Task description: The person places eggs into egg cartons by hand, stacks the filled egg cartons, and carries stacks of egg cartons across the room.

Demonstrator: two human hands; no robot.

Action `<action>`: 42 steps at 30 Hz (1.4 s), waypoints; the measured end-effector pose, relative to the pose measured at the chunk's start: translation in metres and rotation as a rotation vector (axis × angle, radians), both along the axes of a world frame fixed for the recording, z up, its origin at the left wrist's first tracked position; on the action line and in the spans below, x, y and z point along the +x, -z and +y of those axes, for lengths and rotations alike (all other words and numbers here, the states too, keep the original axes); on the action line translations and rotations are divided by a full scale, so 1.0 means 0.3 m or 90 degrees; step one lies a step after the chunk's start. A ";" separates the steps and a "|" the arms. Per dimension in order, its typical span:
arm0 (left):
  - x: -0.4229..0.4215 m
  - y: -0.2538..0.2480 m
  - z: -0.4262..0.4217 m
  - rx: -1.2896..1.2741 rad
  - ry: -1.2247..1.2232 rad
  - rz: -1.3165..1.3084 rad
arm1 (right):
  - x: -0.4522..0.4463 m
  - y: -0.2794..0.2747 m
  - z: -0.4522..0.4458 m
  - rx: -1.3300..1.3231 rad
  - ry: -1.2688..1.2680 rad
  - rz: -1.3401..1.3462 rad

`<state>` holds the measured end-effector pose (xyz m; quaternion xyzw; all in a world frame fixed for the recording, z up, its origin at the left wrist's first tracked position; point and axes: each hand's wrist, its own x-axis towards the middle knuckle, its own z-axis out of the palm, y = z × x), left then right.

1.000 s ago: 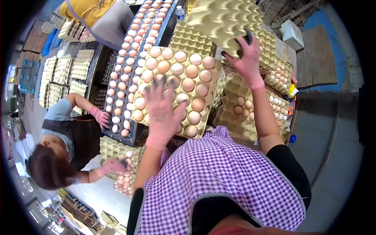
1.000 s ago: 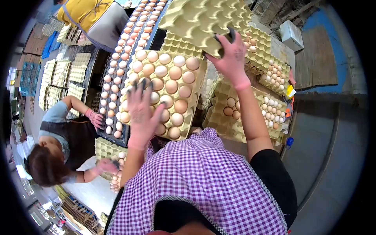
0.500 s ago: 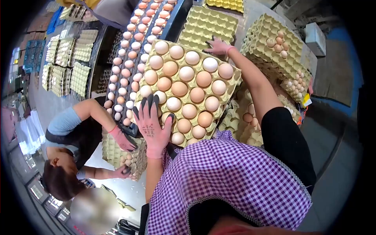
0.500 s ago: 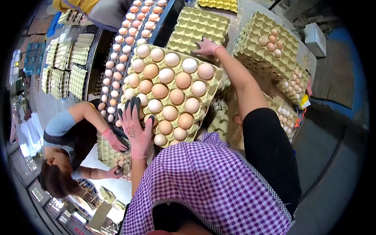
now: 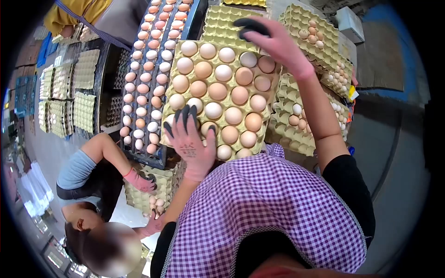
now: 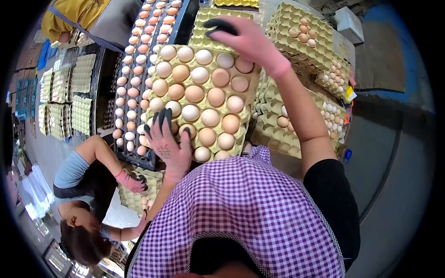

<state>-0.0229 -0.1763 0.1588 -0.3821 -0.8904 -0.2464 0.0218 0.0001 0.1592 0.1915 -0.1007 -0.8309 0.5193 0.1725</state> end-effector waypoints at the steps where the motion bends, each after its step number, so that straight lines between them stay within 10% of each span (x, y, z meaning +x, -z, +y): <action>1: -0.003 0.004 -0.015 0.004 0.026 0.006 | -0.059 -0.031 -0.064 0.119 -0.011 -0.032; 9: -0.070 0.049 -0.173 0.449 0.149 -0.343 | -0.365 0.065 -0.264 0.539 -0.057 -0.252; 13: -0.184 0.032 -0.234 0.516 0.061 -0.253 | -0.315 0.055 -0.263 0.612 -0.034 -0.213; 25: -0.526 -0.072 0.061 0.239 0.272 -0.099 | 0.319 -0.083 -0.251 0.282 0.474 -0.011; 37: -0.405 0.036 0.060 0.146 0.362 -0.148 | 0.256 0.146 -0.249 0.417 0.406 -0.248; 39: -0.396 0.021 0.060 0.144 0.367 -0.162 | 0.322 0.137 -0.237 0.367 0.409 -0.194; 41: -0.402 0.027 0.064 0.146 0.360 -0.165 | 0.401 0.128 -0.250 -0.467 0.486 0.135; 42: -0.402 0.031 0.059 0.146 0.356 -0.166 | 0.392 0.061 -0.319 -0.545 0.517 0.246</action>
